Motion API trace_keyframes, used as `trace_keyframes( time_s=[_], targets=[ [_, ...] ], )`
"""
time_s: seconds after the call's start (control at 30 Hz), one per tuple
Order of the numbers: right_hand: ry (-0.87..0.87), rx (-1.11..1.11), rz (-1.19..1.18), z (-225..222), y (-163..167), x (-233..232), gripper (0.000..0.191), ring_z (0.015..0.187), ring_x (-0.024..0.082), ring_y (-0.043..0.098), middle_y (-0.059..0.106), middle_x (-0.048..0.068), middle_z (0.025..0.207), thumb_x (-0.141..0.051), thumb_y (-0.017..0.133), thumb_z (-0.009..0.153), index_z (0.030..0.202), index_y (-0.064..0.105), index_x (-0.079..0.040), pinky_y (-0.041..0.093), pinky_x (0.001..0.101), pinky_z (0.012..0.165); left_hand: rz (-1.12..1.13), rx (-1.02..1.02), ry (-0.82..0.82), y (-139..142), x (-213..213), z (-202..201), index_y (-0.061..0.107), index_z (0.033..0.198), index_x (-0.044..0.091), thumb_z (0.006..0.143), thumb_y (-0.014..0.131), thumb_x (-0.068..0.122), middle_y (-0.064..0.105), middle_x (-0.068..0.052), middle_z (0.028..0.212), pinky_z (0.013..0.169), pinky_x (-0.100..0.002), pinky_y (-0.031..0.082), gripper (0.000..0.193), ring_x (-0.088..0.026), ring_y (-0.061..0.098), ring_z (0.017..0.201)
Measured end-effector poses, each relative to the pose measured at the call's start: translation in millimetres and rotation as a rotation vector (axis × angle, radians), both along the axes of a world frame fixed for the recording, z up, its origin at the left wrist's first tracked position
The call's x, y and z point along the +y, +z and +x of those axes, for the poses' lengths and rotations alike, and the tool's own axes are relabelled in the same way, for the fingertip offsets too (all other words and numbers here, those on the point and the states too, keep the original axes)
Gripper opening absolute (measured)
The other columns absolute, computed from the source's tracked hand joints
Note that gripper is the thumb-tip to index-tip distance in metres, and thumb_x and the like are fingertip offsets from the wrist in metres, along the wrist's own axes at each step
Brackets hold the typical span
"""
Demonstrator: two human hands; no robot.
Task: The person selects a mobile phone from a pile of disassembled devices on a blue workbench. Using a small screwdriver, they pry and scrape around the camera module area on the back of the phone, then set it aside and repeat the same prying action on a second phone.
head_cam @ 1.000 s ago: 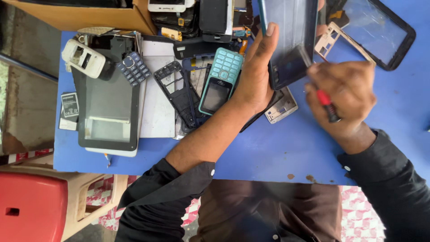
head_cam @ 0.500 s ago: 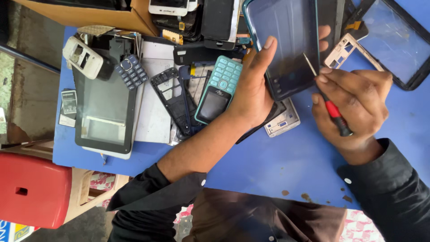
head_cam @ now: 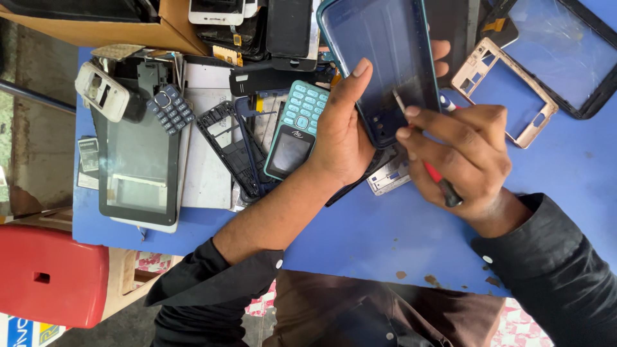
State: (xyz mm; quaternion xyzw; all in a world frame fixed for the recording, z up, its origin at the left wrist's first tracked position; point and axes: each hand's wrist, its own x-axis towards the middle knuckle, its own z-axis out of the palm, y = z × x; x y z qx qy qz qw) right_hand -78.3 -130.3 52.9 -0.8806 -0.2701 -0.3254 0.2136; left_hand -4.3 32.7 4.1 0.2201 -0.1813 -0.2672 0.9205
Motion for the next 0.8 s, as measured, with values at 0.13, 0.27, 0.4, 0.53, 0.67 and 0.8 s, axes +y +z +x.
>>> trace_keyframes(
  time_s=[0.13, 0.27, 0.4, 0.53, 0.67, 0.8],
  targets=[
    [-0.109, 0.038, 0.026, -2.4, 0.0, -1.1, 0.032, 0.099, 0.026, 0.058, 0.07, 0.008, 0.125, 0.013, 0.082, 0.08, 0.107, 0.073, -0.004, 0.046, 0.0374, 0.084, -0.003, 0.035, -0.036, 0.0, 1.5, -1.1, 0.042, 0.148, -0.005, 0.12, 0.047, 0.04, 0.053, -0.019, 0.143, 0.117, -0.039, 0.043, 0.054, -0.026, 0.052, 0.133],
    [-0.067, 0.047, -0.004, -2.8, 3.4, -1.8, 0.032, 0.098, 0.027, 0.056, 0.07, 0.01, 0.122, 0.009, 0.081, 0.076, 0.105, 0.074, -0.004, 0.047, 0.0369, 0.082, -0.018, -0.007, -0.004, -0.9, 1.0, 1.7, 0.039, 0.15, -0.003, 0.121, 0.048, 0.038, 0.054, -0.02, 0.142, 0.115, -0.039, 0.044, 0.052, -0.026, 0.054, 0.131],
    [-0.072, -0.075, -0.11, 2.0, 6.6, 0.6, 0.032, 0.092, 0.024, 0.057, 0.073, 0.01, 0.117, 0.009, 0.081, 0.072, 0.101, 0.076, -0.005, 0.044, 0.041, 0.079, -0.054, 0.024, -0.01, -1.1, -0.1, 3.1, 0.038, 0.152, -0.003, 0.12, 0.048, 0.039, 0.054, -0.019, 0.141, 0.116, -0.038, 0.043, 0.054, -0.025, 0.054, 0.131],
    [-0.104, 0.026, -0.026, 0.5, 9.5, 3.4, 0.03, 0.097, 0.026, 0.056, 0.072, 0.01, 0.123, 0.012, 0.081, 0.08, 0.105, 0.076, -0.003, 0.047, 0.0358, 0.085, 0.014, -0.046, 0.029, -1.7, -1.7, 2.4, 0.036, 0.153, -0.003, 0.117, 0.053, 0.039, 0.053, -0.02, 0.14, 0.114, -0.039, 0.043, 0.058, -0.025, 0.054, 0.128],
    [0.044, 0.012, -0.055, 0.1, 10.2, 5.8, 0.031, 0.089, 0.025, 0.055, 0.072, 0.012, 0.116, 0.006, 0.082, 0.069, 0.099, 0.077, -0.003, 0.045, 0.0346, 0.078, 0.018, -0.053, 0.021, -3.1, -0.5, 0.1, 0.036, 0.152, -0.004, 0.115, 0.055, 0.039, 0.052, -0.019, 0.141, 0.113, -0.039, 0.044, 0.06, -0.025, 0.055, 0.127],
    [-0.093, -0.056, -0.088, 4.1, 12.0, 5.7, 0.027, 0.09, 0.025, 0.055, 0.074, 0.009, 0.118, 0.01, 0.084, 0.076, 0.097, 0.077, -0.006, 0.044, 0.0334, 0.078, -0.034, -0.014, -0.037, -4.3, -0.4, 0.0, 0.036, 0.154, -0.003, 0.116, 0.055, 0.039, 0.053, -0.017, 0.141, 0.116, -0.036, 0.043, 0.059, -0.023, 0.054, 0.129]
  ],
)
